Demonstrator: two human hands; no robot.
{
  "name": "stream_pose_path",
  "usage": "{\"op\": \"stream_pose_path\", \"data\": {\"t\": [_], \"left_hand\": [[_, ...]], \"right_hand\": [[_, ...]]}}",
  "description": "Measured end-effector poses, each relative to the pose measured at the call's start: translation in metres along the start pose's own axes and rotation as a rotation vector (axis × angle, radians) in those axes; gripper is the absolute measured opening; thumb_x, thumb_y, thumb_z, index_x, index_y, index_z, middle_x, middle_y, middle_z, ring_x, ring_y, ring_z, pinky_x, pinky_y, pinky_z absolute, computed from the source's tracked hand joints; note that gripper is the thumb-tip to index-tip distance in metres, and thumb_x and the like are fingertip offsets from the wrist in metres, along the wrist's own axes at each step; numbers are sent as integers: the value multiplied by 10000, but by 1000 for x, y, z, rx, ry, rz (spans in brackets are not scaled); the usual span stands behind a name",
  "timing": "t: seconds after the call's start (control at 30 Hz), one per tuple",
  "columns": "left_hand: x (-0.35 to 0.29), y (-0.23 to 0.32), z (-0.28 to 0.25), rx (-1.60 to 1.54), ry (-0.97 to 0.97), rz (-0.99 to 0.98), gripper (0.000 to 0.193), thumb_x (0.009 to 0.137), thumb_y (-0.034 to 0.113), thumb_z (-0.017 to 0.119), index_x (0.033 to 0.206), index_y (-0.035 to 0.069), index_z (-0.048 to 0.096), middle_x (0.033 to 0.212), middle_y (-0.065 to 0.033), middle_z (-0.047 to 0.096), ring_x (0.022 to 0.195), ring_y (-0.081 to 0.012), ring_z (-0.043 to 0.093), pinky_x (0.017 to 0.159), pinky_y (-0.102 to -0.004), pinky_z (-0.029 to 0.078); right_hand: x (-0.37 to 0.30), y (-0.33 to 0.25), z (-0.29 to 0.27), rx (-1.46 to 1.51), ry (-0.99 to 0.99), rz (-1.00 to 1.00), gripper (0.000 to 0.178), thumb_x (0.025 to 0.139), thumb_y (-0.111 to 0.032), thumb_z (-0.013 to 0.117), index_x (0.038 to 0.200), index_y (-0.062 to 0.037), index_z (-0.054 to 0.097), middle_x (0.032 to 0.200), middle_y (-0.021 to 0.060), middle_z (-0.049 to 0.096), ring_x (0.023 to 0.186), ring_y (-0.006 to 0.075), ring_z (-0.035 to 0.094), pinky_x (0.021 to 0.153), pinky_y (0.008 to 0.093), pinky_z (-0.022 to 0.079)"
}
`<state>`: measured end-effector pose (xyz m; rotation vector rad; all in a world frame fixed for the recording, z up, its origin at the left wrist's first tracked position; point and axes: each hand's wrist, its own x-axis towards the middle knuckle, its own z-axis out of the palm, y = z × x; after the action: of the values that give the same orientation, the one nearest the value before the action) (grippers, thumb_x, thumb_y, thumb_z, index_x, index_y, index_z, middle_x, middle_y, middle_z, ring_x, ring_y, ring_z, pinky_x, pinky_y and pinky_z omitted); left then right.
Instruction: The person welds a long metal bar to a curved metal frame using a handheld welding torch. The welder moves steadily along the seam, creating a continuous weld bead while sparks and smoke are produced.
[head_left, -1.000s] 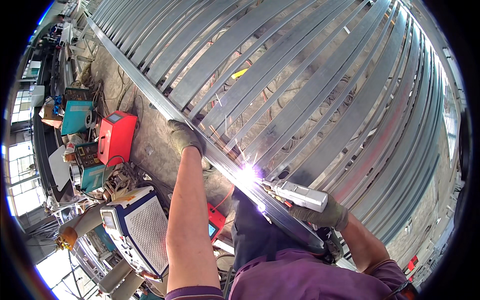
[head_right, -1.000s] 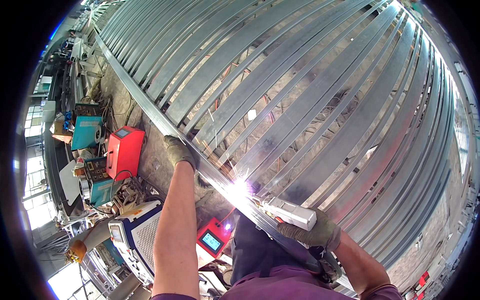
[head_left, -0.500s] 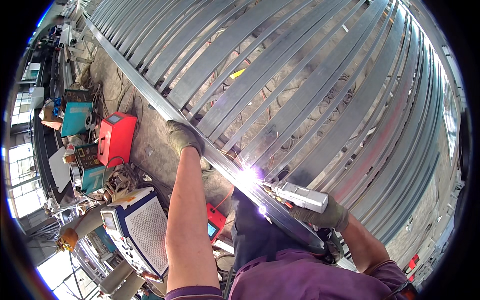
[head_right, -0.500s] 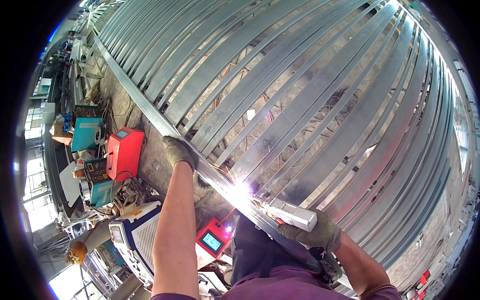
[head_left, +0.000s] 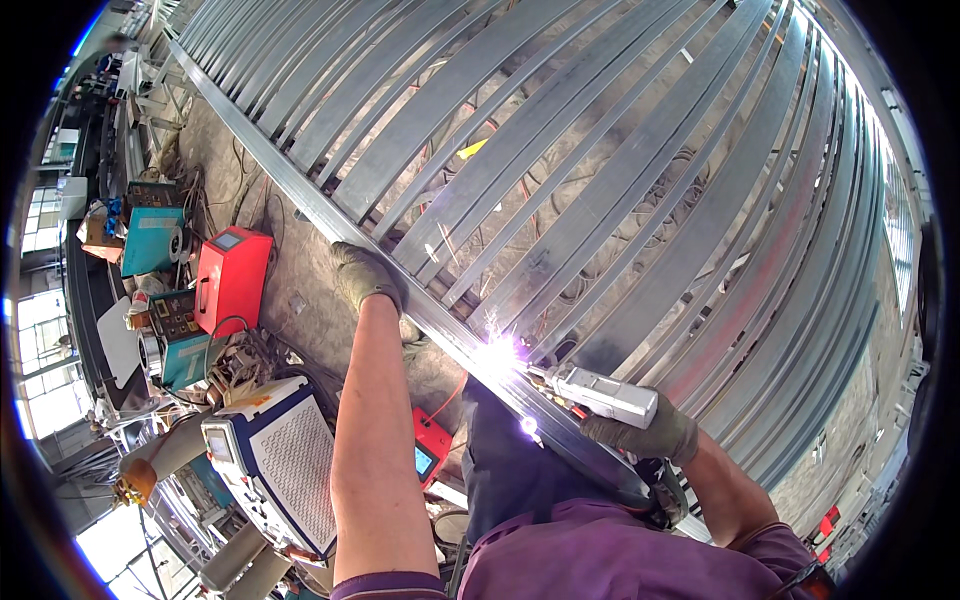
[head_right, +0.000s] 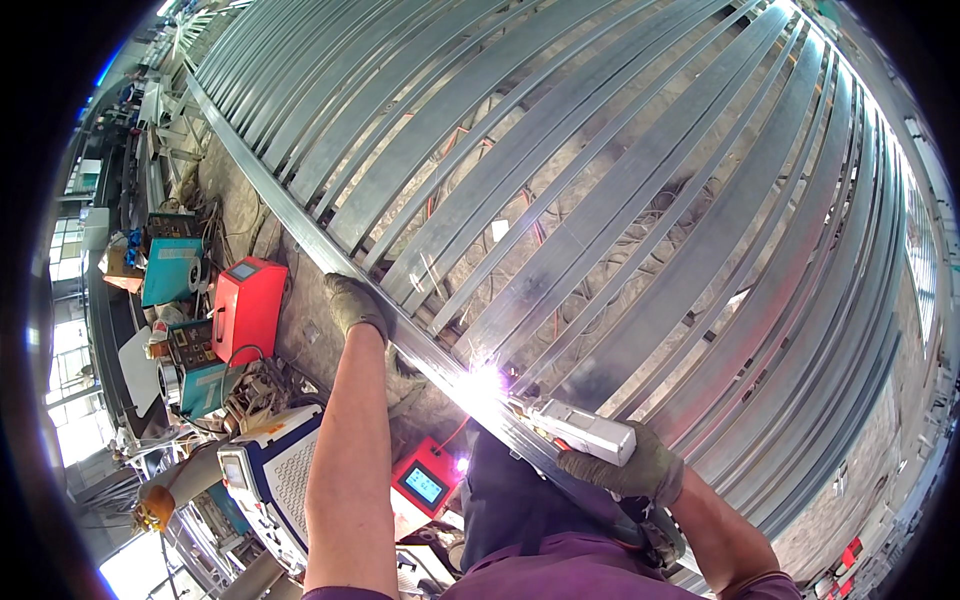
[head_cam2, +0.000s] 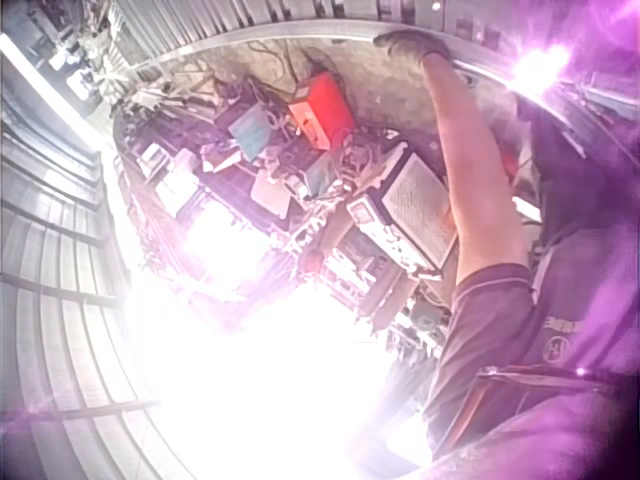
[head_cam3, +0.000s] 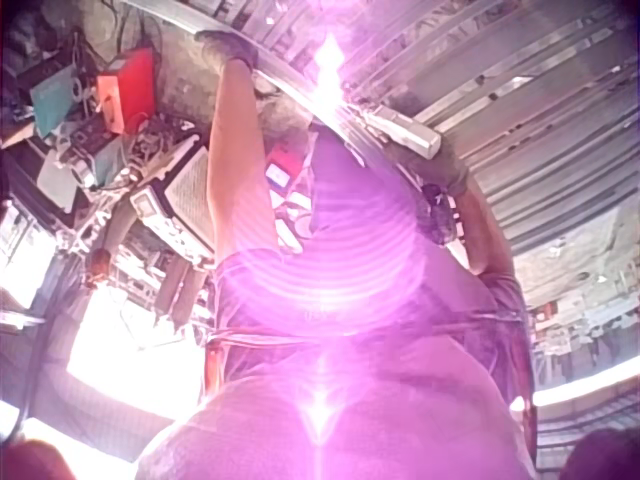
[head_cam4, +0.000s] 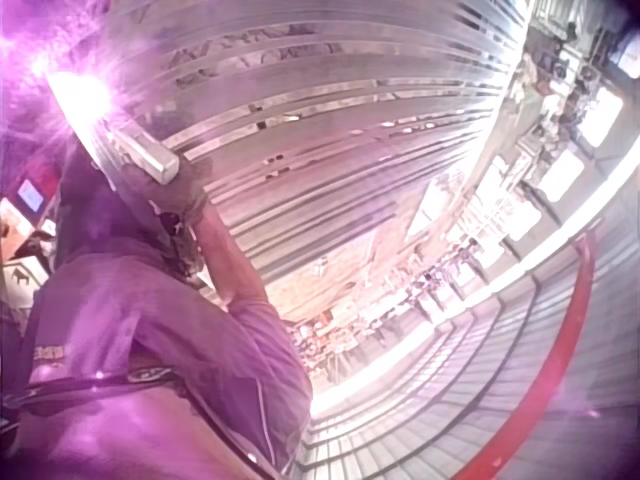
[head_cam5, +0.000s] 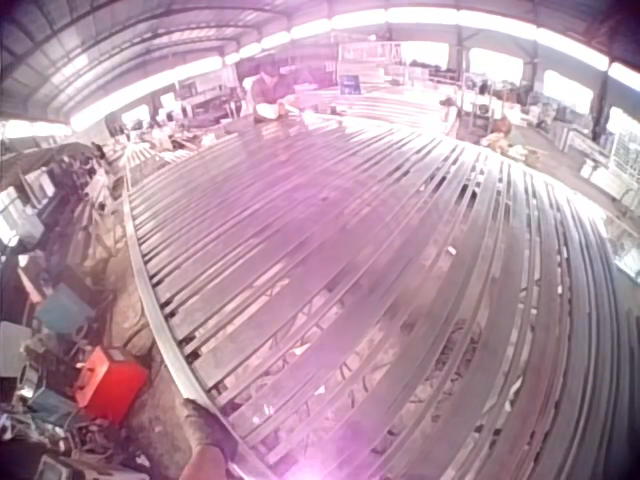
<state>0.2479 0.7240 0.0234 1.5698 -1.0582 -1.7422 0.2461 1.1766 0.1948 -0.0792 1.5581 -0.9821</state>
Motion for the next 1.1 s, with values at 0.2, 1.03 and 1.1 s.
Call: {"op": "stream_pose_path", "data": {"t": [0.2,1.03,1.1], "left_hand": [[-12,9,7,-9,17,-57,765,1088,634,431,1537,24,535,1518,-117,607,1325,-272,603,1172,-410,443],[35,0,-12,180,-109,34,680,1139,550,294,1452,40,616,1375,-209,718,1260,-333,708,1051,-443,576],[33,-15,-14,194,-122,18,727,1130,595,294,1432,30,639,1353,-215,726,1227,-340,722,1023,-430,584]], "right_hand": [[0,11,2,-25,37,-2,476,940,-321,856,1338,-86,742,1129,65,804,1016,142,746,887,306,600],[-106,43,75,-540,794,-759,143,924,-54,803,1056,-52,748,839,43,715,738,233,718,656,337,581],[-130,70,80,-1182,805,-642,109,953,-61,770,1056,-61,735,833,26,690,746,205,716,682,339,586]]}}
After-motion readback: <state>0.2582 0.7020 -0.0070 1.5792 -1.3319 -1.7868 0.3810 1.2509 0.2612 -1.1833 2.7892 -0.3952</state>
